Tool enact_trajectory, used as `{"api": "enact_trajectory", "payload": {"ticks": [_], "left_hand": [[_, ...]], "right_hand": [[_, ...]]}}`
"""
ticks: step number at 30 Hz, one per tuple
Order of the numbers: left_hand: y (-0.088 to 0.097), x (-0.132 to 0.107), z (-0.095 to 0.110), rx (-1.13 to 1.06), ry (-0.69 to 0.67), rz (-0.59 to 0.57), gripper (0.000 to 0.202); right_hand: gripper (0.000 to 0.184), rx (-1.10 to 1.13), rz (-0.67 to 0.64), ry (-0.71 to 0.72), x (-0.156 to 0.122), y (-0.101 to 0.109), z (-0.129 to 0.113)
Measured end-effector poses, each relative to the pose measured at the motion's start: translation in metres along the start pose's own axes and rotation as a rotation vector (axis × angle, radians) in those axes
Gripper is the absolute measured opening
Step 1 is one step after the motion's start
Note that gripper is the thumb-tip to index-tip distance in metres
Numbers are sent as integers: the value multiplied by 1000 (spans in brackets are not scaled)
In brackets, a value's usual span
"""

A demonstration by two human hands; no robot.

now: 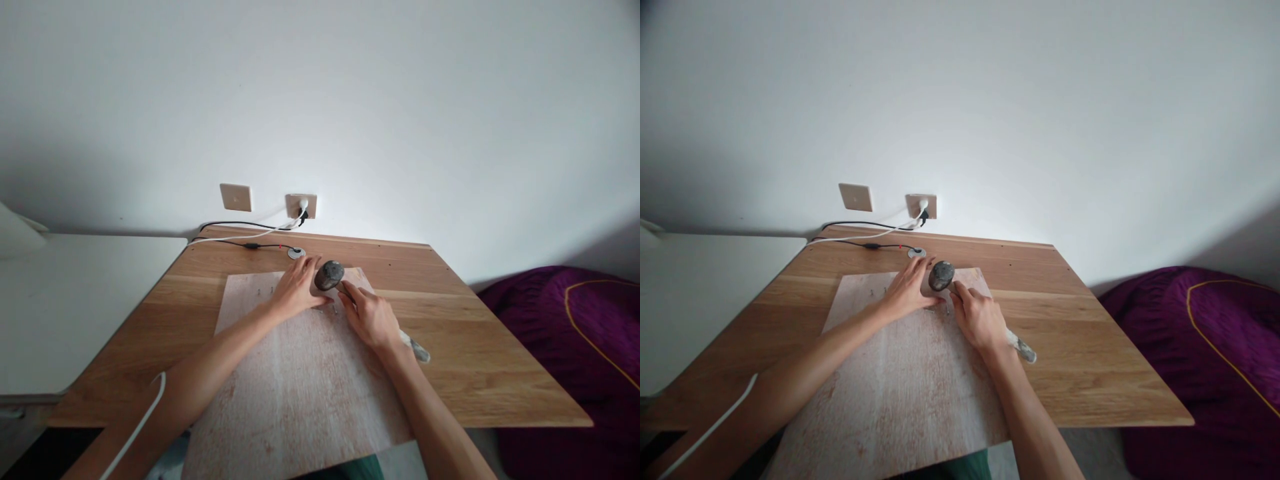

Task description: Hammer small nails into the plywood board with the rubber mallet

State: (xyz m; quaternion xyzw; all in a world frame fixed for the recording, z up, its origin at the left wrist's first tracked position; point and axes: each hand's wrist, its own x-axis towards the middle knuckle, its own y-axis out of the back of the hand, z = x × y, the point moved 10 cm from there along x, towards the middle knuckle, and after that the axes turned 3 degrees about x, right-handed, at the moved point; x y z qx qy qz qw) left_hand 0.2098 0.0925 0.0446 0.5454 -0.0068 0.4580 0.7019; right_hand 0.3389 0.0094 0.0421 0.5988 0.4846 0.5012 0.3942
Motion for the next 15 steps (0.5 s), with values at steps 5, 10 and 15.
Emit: {"api": "enact_trajectory", "payload": {"ticks": [5,10,15], "left_hand": [[12,-1,8,-20,-76,36,75],[8,-4,34,-50,-248,-221,27],[-3,-27,65,113,-454,-421,27]], "right_hand": [[37,-11,52,-133,0,8,15],[36,-63,-5,-299,-1,6,38],[39,-45,2,-360,-2,3,51]]}}
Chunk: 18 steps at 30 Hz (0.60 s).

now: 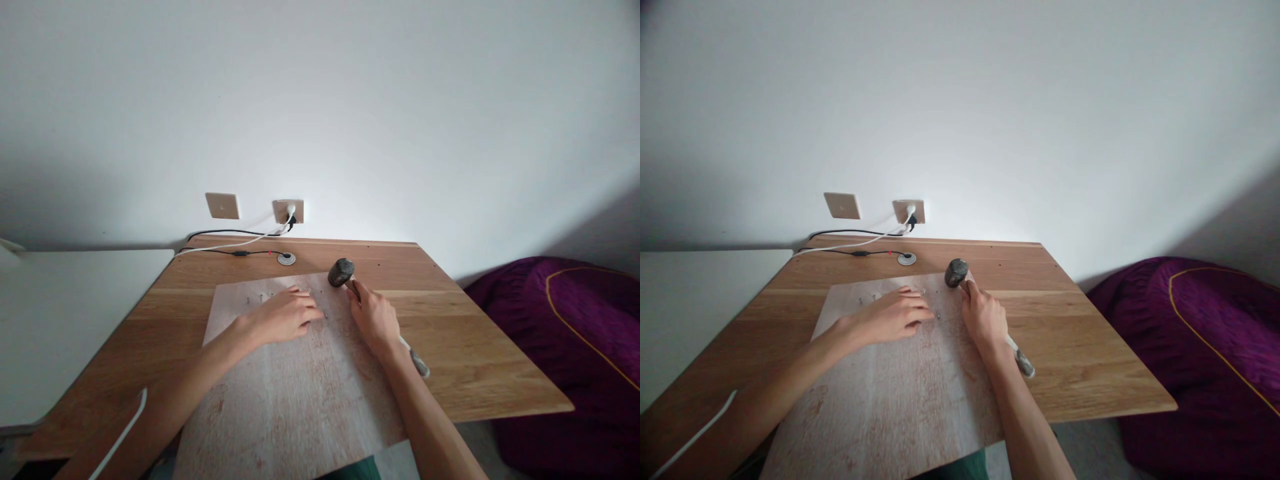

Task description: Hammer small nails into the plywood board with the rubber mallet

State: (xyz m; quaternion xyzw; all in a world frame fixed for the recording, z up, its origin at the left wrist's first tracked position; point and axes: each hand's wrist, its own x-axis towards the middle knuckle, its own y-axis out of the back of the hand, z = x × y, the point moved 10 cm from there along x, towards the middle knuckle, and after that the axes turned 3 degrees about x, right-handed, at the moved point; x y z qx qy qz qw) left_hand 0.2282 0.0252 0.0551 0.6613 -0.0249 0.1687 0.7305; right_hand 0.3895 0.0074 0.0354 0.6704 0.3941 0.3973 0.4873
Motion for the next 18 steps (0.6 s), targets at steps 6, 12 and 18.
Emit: {"api": "enact_trajectory", "payload": {"ticks": [6,12,18], "left_hand": [[-3,2,13,75,-5,-20,23],[5,32,-32,-110,162,117,21],[-4,49,-79,-215,317,180,17]], "right_hand": [[38,24,-6,-35,0,1,7],[37,48,1,-43,1,3,8],[36,40,-1,-38,1,3,8]]}}
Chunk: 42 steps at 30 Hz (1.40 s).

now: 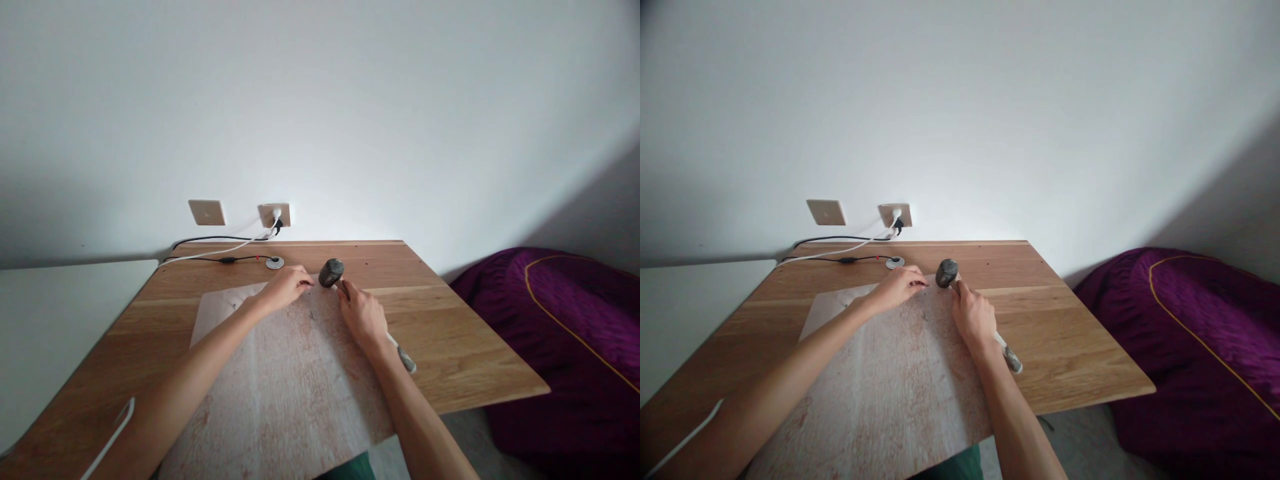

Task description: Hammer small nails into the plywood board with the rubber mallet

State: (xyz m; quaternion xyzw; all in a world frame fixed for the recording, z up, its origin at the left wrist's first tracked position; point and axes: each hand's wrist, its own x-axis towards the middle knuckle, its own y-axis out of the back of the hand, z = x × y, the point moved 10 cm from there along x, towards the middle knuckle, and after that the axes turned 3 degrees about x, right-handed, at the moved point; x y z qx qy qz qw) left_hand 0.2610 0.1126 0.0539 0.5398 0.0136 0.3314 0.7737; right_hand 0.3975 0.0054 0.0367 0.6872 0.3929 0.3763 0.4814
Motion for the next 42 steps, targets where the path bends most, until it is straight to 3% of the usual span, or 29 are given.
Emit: {"api": "enact_trajectory", "payload": {"ticks": [8,20,28,35,42], "left_hand": [[-13,-4,2,42,14,11,17],[-16,-9,5,90,-28,40,15],[-16,-13,-1,51,88,71,15],[-25,-17,5,70,78,99,19],[-24,-19,-8,-35,178,180,27]], "right_hand": [[37,-1,-6,-2,1,-2,0],[38,-10,-15,8,0,-2,-1],[40,2,-13,12,0,-3,-1],[39,-28,-20,4,0,-3,-1],[38,-13,-8,5,-1,1,-2]]}}
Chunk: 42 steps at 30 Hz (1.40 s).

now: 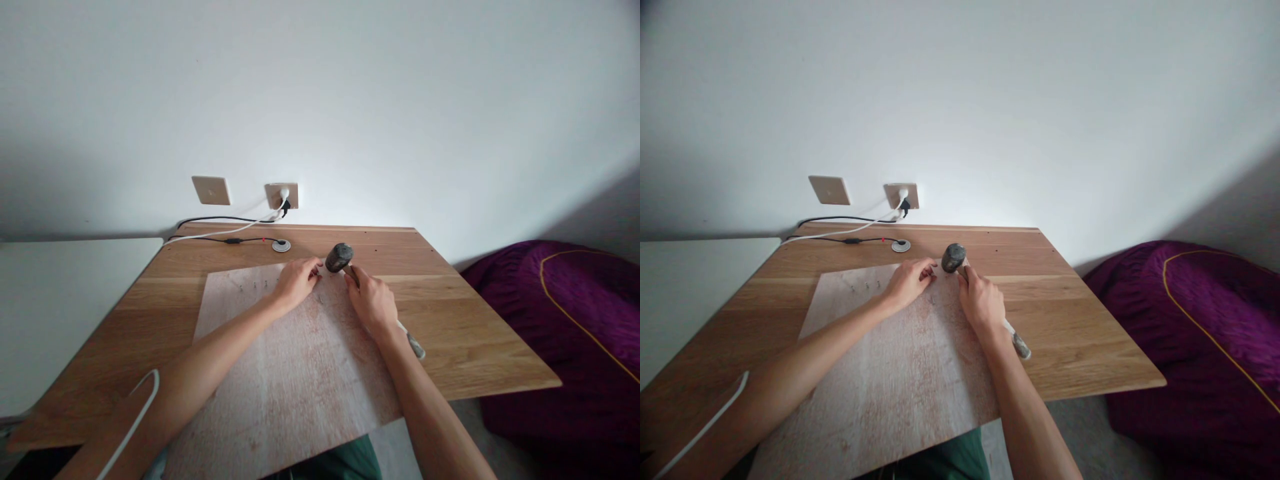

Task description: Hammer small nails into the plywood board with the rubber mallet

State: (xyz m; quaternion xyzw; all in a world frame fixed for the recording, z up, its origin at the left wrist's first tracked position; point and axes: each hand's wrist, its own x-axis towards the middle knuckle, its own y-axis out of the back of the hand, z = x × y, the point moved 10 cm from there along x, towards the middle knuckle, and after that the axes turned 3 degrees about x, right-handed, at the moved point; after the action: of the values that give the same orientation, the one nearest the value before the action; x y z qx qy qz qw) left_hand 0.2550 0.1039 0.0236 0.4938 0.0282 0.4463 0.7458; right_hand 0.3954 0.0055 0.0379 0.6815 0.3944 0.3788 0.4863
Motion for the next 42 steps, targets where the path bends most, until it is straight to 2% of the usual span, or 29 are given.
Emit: {"api": "enact_trajectory", "payload": {"ticks": [6,12,18,26,32,42], "left_hand": [[-3,0,-8,-81,87,-32,35],[1,-1,-6,-62,61,5,37],[-4,-2,-12,-104,119,-22,46],[-2,-2,-11,-88,117,-27,52],[-1,-2,-10,-78,98,-7,46],[-4,-2,-17,-176,146,-5,51]], "right_hand": [[38,47,24,17,-2,3,-4],[37,82,71,92,-5,7,-11],[35,102,115,170,-9,13,-16],[33,-54,84,236,-11,11,-23],[34,-6,107,252,-13,16,-26],[30,5,85,253,-14,13,-27]]}}
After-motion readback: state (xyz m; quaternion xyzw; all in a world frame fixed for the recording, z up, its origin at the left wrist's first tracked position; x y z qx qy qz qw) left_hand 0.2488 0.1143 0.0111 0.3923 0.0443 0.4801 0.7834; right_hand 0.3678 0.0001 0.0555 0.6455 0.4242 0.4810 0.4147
